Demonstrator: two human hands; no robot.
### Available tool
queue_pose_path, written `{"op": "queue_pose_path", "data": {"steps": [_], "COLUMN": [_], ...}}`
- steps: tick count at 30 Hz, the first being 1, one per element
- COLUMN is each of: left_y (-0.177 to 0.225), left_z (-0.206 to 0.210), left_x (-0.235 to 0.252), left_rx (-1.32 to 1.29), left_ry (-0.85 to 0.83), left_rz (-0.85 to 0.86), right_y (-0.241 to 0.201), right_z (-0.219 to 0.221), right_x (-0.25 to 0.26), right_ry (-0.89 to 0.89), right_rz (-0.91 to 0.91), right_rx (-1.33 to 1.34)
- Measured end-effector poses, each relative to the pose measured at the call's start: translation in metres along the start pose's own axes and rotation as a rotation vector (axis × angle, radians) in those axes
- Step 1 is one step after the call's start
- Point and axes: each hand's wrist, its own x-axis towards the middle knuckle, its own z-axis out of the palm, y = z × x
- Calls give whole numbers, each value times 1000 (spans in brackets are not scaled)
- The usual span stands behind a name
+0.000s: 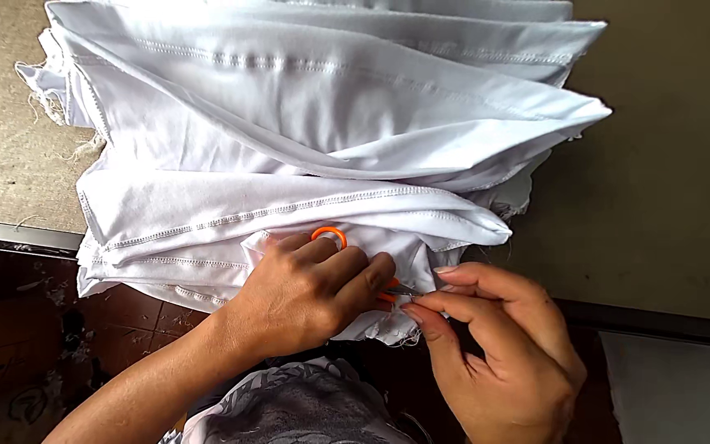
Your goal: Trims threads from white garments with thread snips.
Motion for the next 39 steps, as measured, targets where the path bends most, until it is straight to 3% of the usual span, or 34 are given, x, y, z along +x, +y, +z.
{"op": "queue_pose_path", "data": {"steps": [15, 17, 21, 22, 25, 28, 33, 39], "left_y": [6, 5, -3, -5, -8, -8, -8, -12], "left_z": [7, 8, -1, -4, -11, -9, -5, -12], "left_x": [2, 1, -1, 0, 1, 3, 2, 16], "left_rx": [137, 57, -265, -294, -296, -217, -267, -585], "left_ry": [88, 95, 12, -28, -127, -181, -73, -87], "left_rz": [34, 12, -94, -105, -94, -69, -58, -323], "right_y": [2, 7, 27, 27, 19, 16, 19, 24], "right_z": [-4, -14, -64, -69, -42, -3, 9, 13], "right_x": [-5, -6, 5, 6, -4, -7, -3, 6], "right_ry": [-10, -116, -668, -671, -276, -133, -15, -86], "right_rz": [10, -1, -119, -115, -134, -187, 45, 179], "right_rx": [152, 222, 481, 454, 103, -80, 313, 737]}}
